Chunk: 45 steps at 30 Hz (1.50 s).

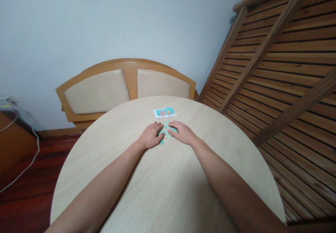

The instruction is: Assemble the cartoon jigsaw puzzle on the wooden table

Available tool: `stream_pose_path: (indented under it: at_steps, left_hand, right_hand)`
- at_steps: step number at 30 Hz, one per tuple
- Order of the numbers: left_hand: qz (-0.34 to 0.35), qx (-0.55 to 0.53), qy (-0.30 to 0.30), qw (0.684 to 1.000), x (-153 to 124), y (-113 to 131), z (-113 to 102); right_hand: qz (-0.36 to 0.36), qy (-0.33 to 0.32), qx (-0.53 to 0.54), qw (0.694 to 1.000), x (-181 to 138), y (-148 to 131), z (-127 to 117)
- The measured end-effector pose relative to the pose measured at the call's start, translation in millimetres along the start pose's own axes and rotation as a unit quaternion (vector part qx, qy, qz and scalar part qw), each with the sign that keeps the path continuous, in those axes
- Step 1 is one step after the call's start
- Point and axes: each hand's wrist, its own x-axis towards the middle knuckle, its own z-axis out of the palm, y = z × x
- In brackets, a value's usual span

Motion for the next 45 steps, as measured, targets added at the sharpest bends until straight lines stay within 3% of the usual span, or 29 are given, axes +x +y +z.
stream_pose_path:
  at_steps: [3, 10, 17, 23, 31, 39, 45]
  left_hand:
    - [0.002, 0.01, -0.016, 1.0, -1, 0, 1]
    - [0.013, -0.01, 0.023, 1.0, 4, -2, 0]
    - [0.006, 0.002, 0.027, 1.0, 0, -11, -2]
    - [0.01, 0.005, 0.038, 0.999, -1, 0, -3]
    - [0.107, -0.006, -0.025, 0.994, -5, -6, -4]
    - [0.045, -0.018, 0.017, 0.999, -1, -9, 2]
    - [0.089, -0.006, 0.005, 0.996, -4, -14, -5]
  right_hand:
    - [0.025, -0.001, -0.019, 1.0, -9, 0, -4]
    - [0.089, -0.104, -0.077, 0.988, -15, -2, -7]
    - [0.086, -0.08, -0.074, 0.99, -13, 7, -2]
    - [0.099, -0.063, -0.076, 0.99, -12, 6, 1]
    - [0.079, -0.121, -0.082, 0.986, -15, 0, -7]
    - [0.096, -0.107, -0.078, 0.986, -14, 2, -3]
    - [0.089, -0.113, -0.081, 0.986, -13, 1, -3]
